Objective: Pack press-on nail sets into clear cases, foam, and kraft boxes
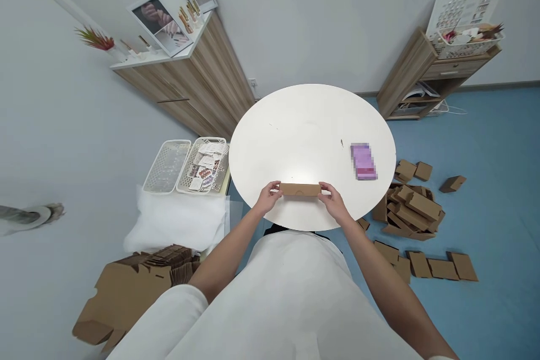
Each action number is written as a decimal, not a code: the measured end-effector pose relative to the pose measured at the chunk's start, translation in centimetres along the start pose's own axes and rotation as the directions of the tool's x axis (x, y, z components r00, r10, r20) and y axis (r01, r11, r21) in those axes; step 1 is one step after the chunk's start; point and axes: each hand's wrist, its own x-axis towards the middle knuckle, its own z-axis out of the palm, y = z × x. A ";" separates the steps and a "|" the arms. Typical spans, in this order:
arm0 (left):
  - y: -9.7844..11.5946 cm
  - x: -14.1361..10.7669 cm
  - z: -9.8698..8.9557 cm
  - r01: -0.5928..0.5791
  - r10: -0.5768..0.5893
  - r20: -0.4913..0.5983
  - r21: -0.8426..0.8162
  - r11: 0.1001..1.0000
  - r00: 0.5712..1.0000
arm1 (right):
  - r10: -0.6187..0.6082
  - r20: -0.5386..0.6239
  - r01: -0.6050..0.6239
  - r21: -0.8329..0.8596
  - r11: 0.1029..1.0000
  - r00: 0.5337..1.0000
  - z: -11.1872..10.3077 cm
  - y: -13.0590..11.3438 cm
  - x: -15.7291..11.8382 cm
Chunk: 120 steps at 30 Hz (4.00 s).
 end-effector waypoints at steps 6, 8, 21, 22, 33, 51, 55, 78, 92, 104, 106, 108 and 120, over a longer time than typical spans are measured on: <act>-1.1 -2.4 0.4 -0.025 0.025 -0.005 0.062 0.998 1.000 | -0.055 -0.023 0.056 0.036 0.998 0.998 1.5 2.6 -2.2; -1.4 -3.1 0.8 0.004 -0.003 -0.001 0.036 0.999 1.000 | -0.034 -0.022 0.036 0.061 0.997 0.999 2.0 3.5 -2.8; -2.7 -2.8 1.4 0.167 -0.163 -0.082 0.051 0.985 0.983 | 0.040 -0.089 -0.043 -0.037 0.998 0.995 2.6 3.8 -2.7; -2.6 -2.8 1.5 0.185 -0.179 -0.079 0.068 0.980 0.981 | 0.058 -0.092 -0.062 -0.045 0.997 0.994 2.6 3.9 -2.5; -3.0 -1.8 1.4 0.284 -0.267 -0.104 0.217 0.934 0.958 | 0.182 -0.086 -0.194 -0.170 0.966 0.980 2.3 5.4 -1.3; -2.6 0.9 -1.1 0.186 -0.206 0.254 0.100 0.977 0.945 | 0.222 -0.197 -0.222 0.023 0.975 0.955 6.2 0.5 -2.7; -3.1 0.8 -1.3 0.168 -0.224 0.264 0.220 0.961 0.938 | 0.335 -0.296 -0.306 0.142 0.941 0.895 7.1 1.9 -5.0; 6.2 -0.3 19.2 -0.270 -0.101 0.724 0.378 0.885 0.683 | 0.301 -0.807 -0.309 0.156 0.938 0.508 -6.2 7.1 -17.5; 10.4 1.6 41.6 -0.218 -0.162 0.688 0.431 0.876 0.707 | 0.343 -0.776 -0.358 0.163 0.920 0.529 -26.7 12.3 -17.9; 10.1 2.7 43.7 -0.353 -0.128 0.759 0.437 0.827 0.639 | 0.399 -0.686 -0.422 0.146 0.895 0.609 -28.8 15.6 -17.5; 8.9 2.2 42.0 -0.324 -0.164 0.748 0.459 0.827 0.643 | 0.432 -0.639 -0.407 0.198 0.892 0.636 -27.3 16.4 -17.6; 8.0 1.9 40.5 -0.293 -0.197 0.733 0.481 0.826 0.651 | 0.452 -0.583 -0.407 0.216 0.887 0.675 -26.1 16.6 -17.5; 7.5 0.1 30.9 -0.292 -0.036 0.725 0.322 0.900 0.687 | 0.299 -0.542 -0.246 0.169 0.954 0.785 -20.6 11.3 -13.8</act>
